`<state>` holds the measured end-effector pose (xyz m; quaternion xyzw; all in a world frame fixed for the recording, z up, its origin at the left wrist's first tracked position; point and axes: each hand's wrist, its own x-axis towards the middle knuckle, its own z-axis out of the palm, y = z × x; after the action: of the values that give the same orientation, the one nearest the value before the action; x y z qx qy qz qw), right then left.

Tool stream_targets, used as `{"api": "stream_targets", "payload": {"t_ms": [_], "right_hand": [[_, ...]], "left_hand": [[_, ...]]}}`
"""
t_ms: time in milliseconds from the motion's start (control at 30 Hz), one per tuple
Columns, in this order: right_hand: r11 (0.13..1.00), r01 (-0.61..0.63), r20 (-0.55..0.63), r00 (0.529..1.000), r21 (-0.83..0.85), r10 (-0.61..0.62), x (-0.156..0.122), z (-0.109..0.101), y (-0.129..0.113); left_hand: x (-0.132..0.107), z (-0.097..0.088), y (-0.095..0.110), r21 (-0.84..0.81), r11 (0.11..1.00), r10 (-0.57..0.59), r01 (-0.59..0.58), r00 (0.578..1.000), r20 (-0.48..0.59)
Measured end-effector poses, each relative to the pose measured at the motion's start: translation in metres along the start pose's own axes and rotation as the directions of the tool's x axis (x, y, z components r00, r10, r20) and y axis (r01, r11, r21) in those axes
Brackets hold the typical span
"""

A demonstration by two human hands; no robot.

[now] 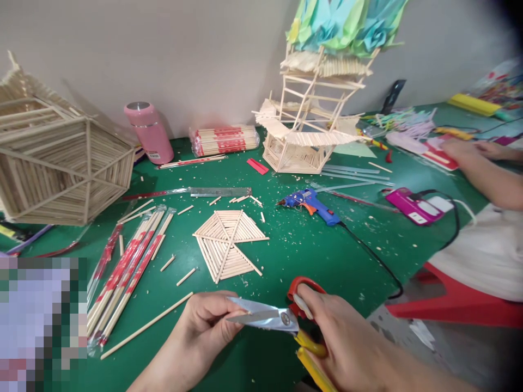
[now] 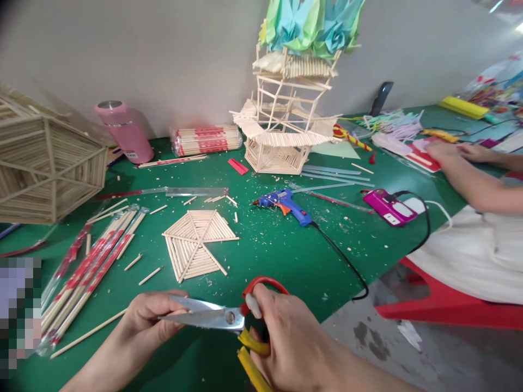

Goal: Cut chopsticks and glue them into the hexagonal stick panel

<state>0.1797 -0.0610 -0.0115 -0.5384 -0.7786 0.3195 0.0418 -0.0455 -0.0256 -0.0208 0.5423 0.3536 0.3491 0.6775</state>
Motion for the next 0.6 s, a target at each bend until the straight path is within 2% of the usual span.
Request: {"api": "stream_targets", "payload": {"t_ms": [200,367,500,600], "right_hand": [[0.998,-0.020,-0.055,0.998,0.060,0.024,0.001,-0.001,0.002],[0.976,-0.214,-0.195,0.957,0.036,0.216,0.008,-0.019,0.013],[0.925,-0.360,-0.283,0.906,-0.125,0.314,0.015,-0.025,0.032],[0.846,-0.456,-0.357,0.866,-0.276,0.351,0.019,-0.032,0.051]], "left_hand": [[-0.002,0.005,0.001,0.027,1.000,0.016,-0.016,1.000,-0.020],[-0.001,0.008,-0.005,-0.071,0.997,-0.041,0.035,0.996,-0.075],[-0.001,0.008,-0.006,-0.156,0.978,-0.155,0.139,0.983,-0.098],[-0.002,0.009,-0.006,-0.191,0.961,-0.224,0.198,0.967,-0.122]]}}
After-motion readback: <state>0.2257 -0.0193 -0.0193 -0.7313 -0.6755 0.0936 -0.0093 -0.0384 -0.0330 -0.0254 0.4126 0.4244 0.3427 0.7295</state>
